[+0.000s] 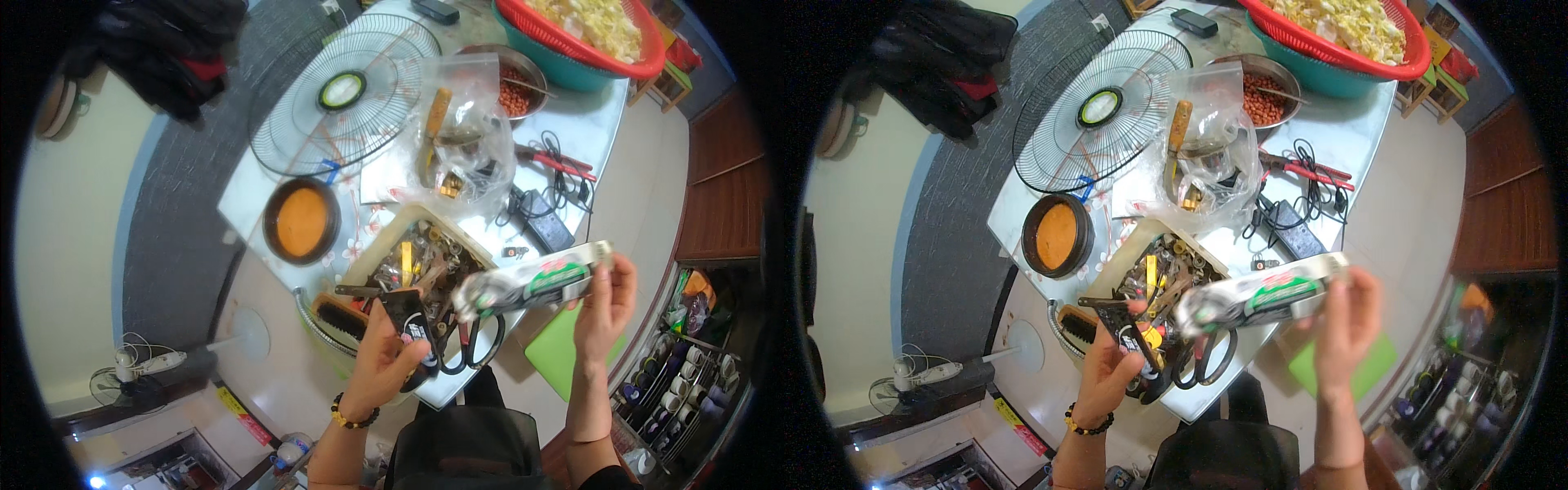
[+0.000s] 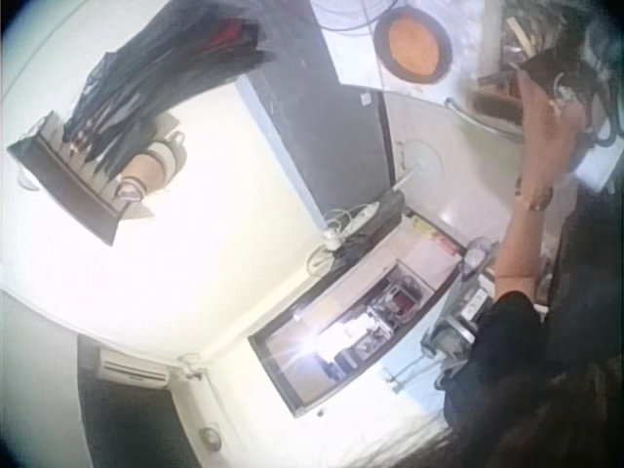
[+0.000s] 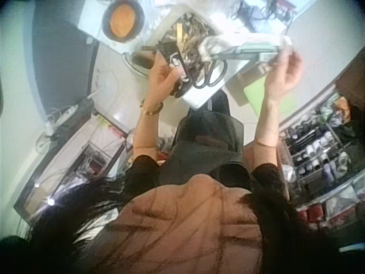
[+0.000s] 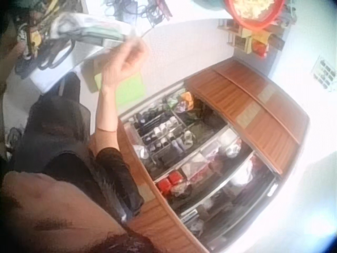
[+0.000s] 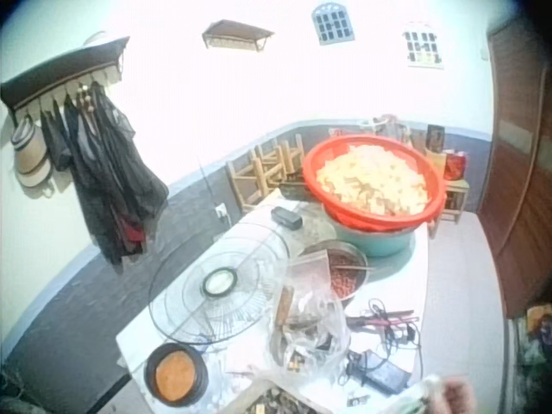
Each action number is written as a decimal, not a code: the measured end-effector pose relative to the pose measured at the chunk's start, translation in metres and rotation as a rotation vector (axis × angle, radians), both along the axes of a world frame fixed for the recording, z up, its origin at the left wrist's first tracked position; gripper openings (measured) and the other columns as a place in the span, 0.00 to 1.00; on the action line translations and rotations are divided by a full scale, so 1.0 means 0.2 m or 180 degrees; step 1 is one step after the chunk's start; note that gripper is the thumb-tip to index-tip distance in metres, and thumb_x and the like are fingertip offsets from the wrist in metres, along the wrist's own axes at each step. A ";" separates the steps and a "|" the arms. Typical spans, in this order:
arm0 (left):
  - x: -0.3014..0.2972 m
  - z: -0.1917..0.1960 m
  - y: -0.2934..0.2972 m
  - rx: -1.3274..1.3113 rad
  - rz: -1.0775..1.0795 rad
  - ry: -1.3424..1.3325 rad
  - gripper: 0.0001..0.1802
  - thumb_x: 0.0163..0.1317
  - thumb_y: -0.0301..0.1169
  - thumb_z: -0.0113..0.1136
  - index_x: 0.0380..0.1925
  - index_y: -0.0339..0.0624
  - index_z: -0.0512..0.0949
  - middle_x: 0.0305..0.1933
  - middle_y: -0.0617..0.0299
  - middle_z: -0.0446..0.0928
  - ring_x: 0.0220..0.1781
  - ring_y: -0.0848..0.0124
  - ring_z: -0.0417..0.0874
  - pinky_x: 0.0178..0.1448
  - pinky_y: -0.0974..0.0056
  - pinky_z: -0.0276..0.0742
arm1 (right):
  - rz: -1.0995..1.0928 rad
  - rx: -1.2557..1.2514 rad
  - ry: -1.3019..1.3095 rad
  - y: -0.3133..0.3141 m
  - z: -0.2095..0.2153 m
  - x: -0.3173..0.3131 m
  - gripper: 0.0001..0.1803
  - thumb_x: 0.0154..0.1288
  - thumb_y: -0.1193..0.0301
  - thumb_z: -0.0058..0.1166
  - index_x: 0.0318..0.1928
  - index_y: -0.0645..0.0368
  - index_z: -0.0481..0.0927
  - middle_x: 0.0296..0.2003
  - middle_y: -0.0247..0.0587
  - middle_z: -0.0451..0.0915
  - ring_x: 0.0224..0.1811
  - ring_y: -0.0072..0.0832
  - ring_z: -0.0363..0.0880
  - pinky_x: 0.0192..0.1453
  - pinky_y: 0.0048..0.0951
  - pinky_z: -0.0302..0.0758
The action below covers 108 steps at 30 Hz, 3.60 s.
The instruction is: The person rummages through a plastic bin of miscellaneous items on a table, searching for a specific small part. After finding a small metal piece, they move to a standing fan and attempt to attach the part to the center hub of the fan blades.
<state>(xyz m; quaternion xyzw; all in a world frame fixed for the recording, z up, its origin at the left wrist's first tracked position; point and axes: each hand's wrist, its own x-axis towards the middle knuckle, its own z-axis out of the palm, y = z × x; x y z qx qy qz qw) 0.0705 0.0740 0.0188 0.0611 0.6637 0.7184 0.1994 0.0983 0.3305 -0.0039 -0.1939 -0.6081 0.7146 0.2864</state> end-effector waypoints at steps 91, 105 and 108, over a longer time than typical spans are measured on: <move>0.36 -0.33 -0.48 -0.2707 0.2066 0.2289 0.19 0.64 0.43 0.56 0.46 0.38 0.73 0.45 0.57 0.70 0.44 0.66 0.70 0.51 0.59 0.66 | 0.2785 0.4580 0.0500 -0.32 0.00 0.09 0.11 0.49 0.71 0.58 0.36 0.52 0.82 0.48 0.37 0.80 0.51 0.31 0.75 0.46 0.33 0.68; 0.46 -0.24 -0.13 -0.3026 0.0274 0.1922 0.16 0.45 0.35 0.71 0.36 0.48 0.82 0.45 0.70 0.75 0.52 0.67 0.71 0.58 0.53 0.61 | 0.1497 0.4232 0.0203 -0.38 0.07 -0.48 0.11 0.52 0.72 0.66 0.35 0.63 0.81 0.39 0.42 0.80 0.42 0.37 0.76 0.45 0.33 0.73; 0.46 -0.24 -0.13 -0.3000 0.0250 0.1888 0.16 0.46 0.36 0.70 0.37 0.48 0.82 0.44 0.69 0.75 0.51 0.66 0.72 0.58 0.53 0.62 | 0.1492 0.3999 0.0314 -0.43 0.00 -0.61 0.11 0.53 0.71 0.65 0.35 0.63 0.81 0.34 0.41 0.80 0.38 0.38 0.75 0.42 0.34 0.73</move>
